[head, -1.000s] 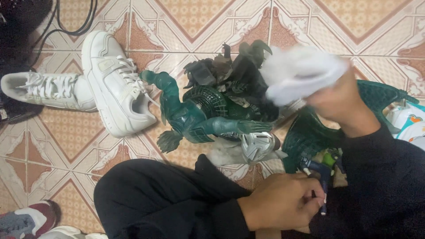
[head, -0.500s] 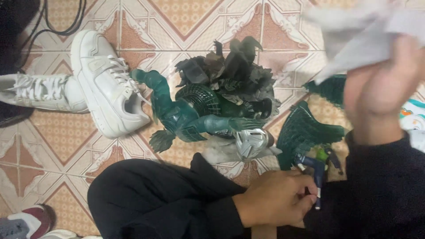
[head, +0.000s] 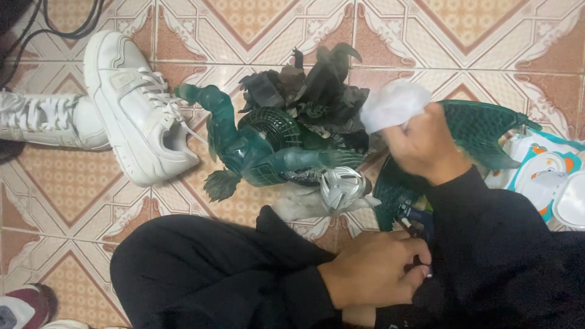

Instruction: The person sits on the floor and wipes a green dragon statue with a white wipe. They rotate the statue to clean different sides, including the wings and base, using the wipe throughout the clip.

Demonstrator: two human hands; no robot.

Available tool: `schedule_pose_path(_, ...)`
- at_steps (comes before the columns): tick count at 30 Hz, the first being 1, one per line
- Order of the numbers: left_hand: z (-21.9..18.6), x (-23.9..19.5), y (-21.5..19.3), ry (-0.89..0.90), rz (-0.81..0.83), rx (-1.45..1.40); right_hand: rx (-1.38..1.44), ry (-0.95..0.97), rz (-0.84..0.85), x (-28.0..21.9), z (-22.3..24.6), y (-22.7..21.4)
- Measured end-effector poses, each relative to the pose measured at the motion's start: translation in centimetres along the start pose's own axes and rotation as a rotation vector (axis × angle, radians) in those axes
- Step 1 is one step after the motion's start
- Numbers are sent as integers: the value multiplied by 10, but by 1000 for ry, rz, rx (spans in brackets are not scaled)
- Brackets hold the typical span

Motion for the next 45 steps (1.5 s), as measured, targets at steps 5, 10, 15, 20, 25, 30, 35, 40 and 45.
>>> schedule_pose_path(5, -2, 0, 1, 51, -39, 78, -259, -84, 162, 13, 25, 12)
schedule_pose_path(10, -4, 0, 2, 58, -25, 102, -341, 21, 296, 20, 38, 15)
schedule_pose_path(15, -4, -1, 3, 9, 35, 116, -425, 154, 608, 29, 46, 18)
schedule_pose_path(20, -1, -1, 8, 38, 36, 131, -342, 121, 625, 39, 55, 6)
schedule_pose_path(25, 1, 1, 9, 10, 85, 137, -319, 126, 602, 41, 54, 3)
schedule_pose_path(30, 1, -1, 9, 29, 57, 145, -565, 200, 695, 26, 39, 10)
schedule_pose_path(35, 5, -1, 15, 49, 31, 190, -682, 243, 821, 23, 37, 4)
schedule_pose_path(40, 4, -3, 15, 94, 10, 195, -694, 265, 842, 23, 40, 0)
schedule_pose_path(45, 5, -3, 16, 57, 25, 220, -683, 122, 634, 18, 28, 3)
Point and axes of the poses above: each hand's wrist, its own x-axis towards the middle knuckle, its own y-axis out of the palm, z = x × y, the point moved 4 cm from there along x, towards the middle knuckle, and after that the axes turned 12 degrees about z, right-handed, at the moved point
